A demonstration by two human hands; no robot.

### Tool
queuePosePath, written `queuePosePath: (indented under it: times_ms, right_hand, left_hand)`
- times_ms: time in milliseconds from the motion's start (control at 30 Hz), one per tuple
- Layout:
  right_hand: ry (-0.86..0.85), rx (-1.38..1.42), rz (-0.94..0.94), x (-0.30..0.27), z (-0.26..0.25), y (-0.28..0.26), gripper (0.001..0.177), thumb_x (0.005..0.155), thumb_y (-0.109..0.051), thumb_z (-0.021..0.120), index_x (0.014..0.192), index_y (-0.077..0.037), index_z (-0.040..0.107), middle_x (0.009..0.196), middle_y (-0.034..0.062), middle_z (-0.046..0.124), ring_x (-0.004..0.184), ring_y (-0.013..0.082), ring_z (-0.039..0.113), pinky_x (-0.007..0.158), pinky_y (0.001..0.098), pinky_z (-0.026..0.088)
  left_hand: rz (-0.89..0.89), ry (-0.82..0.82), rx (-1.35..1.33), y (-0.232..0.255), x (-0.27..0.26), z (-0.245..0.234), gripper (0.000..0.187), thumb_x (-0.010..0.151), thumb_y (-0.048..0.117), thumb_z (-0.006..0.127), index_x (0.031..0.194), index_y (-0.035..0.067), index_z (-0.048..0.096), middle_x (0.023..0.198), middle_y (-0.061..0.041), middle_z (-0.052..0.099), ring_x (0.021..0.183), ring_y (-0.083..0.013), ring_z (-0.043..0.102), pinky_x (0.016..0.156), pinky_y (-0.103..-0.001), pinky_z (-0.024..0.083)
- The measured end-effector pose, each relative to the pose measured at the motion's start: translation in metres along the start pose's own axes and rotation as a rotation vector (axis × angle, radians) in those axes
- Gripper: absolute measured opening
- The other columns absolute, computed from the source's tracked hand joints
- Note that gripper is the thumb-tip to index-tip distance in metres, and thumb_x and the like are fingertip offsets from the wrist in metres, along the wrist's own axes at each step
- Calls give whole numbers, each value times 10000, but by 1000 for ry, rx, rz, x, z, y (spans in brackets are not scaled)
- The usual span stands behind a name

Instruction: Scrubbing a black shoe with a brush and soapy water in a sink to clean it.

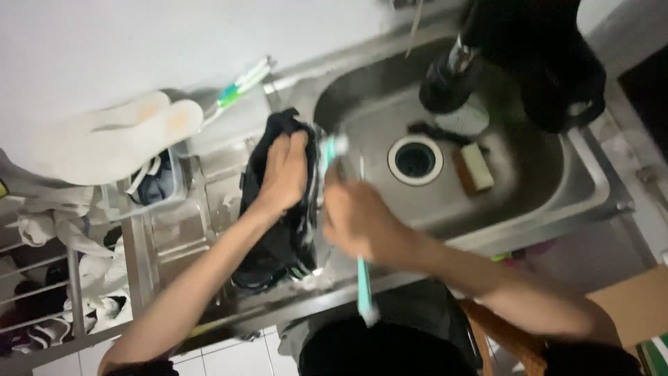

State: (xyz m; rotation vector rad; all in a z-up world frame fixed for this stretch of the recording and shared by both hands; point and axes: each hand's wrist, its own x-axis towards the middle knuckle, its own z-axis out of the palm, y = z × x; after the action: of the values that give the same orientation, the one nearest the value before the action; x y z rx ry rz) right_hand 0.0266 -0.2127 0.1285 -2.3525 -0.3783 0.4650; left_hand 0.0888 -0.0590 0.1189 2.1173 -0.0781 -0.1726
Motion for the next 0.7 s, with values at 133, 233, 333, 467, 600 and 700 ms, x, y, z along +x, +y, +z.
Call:
queuePosePath:
  times_ms: [133, 233, 333, 467, 600, 700]
  right_hand:
    - [-74, -93, 83, 6, -15, -11, 559, 885, -126, 634, 1319, 170, 445, 845, 283, 723, 826, 423, 755, 625, 505, 599]
    - [-52, -175, -6, -1, -9, -11, 808, 872, -188, 668, 1477, 203, 300, 858, 294, 719, 793, 436, 737, 623, 502, 602]
    - [24, -348, -166, 20, 4, 27, 853, 816, -292, 756, 1423, 192, 402, 814, 230, 711, 727, 394, 732, 589, 477, 596]
    - [449, -385, -677, 18, 42, 73, 284, 774, -193, 752, 943, -1, 628, 646, 79, 537, 530, 319, 626, 479, 448, 474]
    - [176, -319, -377, 0, -6, 10, 763, 792, -121, 735, 1357, 276, 410, 769, 261, 683, 652, 402, 714, 546, 521, 571]
    - [5, -502, -225, 24, 10, 37, 245, 722, -212, 757, 927, -79, 739, 566, 60, 635, 560, 265, 681, 490, 395, 532]
  left_hand:
    - [-103, -43, -49, -6, -10, 8, 583, 1055, 342, 330, 1006, -124, 676, 1019, -319, 670, 1066, -418, 614, 999, -546, 422]
    - [-83, -41, -34, 7, -5, 1, 571, 1045, 329, 335, 962, -119, 679, 1013, -335, 658, 1068, -432, 607, 994, -554, 418]
    - [-109, -48, 4, 6, -5, -4, 563, 1028, 337, 367, 931, -124, 676, 998, -353, 656, 1059, -422, 611, 966, -553, 419]
    - [-166, -74, -13, 18, -12, -4, 615, 1029, 381, 378, 1045, -161, 667, 1076, -397, 640, 1152, -479, 604, 1018, -568, 401]
    - [-155, -85, -49, -17, -3, 5, 588, 1066, 347, 322, 918, -61, 720, 872, -188, 687, 933, -308, 640, 909, -460, 485]
    - [-210, -134, -68, 0, -8, 0, 643, 1065, 409, 318, 1311, -127, 572, 1352, -322, 594, 1297, -405, 536, 1137, -548, 348]
